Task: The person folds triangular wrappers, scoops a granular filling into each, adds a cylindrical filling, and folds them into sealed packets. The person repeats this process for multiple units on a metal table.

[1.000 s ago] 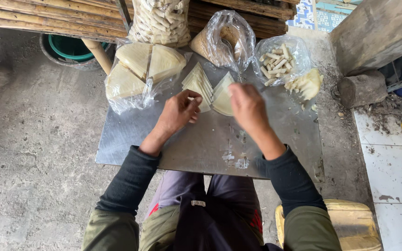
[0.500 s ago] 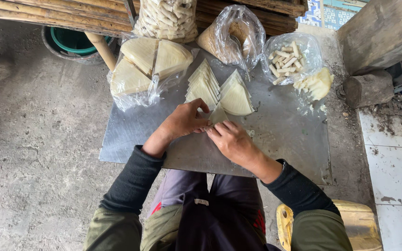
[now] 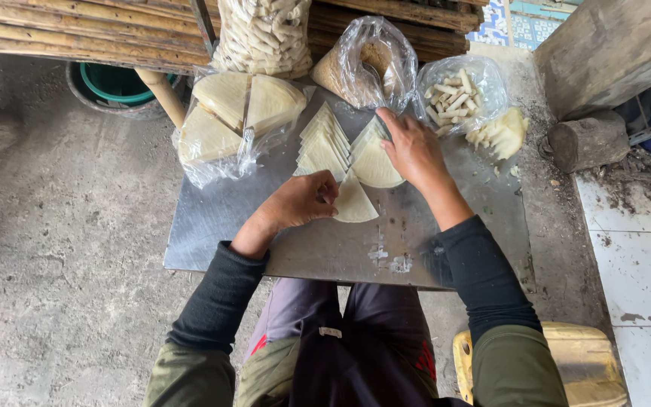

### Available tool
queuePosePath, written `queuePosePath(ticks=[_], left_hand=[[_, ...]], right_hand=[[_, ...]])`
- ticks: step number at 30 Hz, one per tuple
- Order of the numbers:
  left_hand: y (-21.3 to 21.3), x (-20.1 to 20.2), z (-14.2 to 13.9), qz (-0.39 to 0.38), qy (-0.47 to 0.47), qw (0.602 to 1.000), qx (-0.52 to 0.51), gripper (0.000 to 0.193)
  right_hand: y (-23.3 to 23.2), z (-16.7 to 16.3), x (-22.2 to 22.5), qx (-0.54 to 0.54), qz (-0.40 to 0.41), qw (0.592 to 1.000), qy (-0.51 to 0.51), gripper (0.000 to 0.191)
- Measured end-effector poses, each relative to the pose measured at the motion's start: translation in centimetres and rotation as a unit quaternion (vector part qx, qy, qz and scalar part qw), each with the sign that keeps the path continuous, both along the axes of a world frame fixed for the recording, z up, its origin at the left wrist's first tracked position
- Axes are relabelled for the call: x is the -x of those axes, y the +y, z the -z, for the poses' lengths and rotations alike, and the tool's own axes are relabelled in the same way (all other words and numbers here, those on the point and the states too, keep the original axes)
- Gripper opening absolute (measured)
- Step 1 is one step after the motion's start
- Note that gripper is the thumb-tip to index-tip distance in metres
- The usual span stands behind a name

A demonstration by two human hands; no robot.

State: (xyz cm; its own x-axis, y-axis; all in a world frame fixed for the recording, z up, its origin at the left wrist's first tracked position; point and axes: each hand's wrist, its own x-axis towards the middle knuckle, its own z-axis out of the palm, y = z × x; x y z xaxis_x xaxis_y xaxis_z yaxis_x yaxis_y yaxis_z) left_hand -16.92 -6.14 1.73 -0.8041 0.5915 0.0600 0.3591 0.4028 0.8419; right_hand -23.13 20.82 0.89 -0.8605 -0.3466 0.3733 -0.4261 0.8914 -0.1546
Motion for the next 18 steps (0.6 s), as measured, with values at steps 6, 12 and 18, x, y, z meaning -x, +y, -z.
queuePosePath(ticks=[6,12,18], left_hand=[[0.1,0.2,0.4,-0.098,-0.087,0.99,0.047,0.026],[1.6,4.1,0.8,-0.255,0.109,0.96,-0.032,0.026],[6.7,13.2,-0.6,-0.276,0.17,0.944,0.058,0.059]], right_hand=[[-0.8,2.1,4.4,0.269,0.016,0.962,0.037,0.033],[0.5,4.7,6.9,0.522,-0.041,0.851,0.034,0.026],[1.2,4.8,6.6,0.444,-0.031,0.887,0.12,0.021]])
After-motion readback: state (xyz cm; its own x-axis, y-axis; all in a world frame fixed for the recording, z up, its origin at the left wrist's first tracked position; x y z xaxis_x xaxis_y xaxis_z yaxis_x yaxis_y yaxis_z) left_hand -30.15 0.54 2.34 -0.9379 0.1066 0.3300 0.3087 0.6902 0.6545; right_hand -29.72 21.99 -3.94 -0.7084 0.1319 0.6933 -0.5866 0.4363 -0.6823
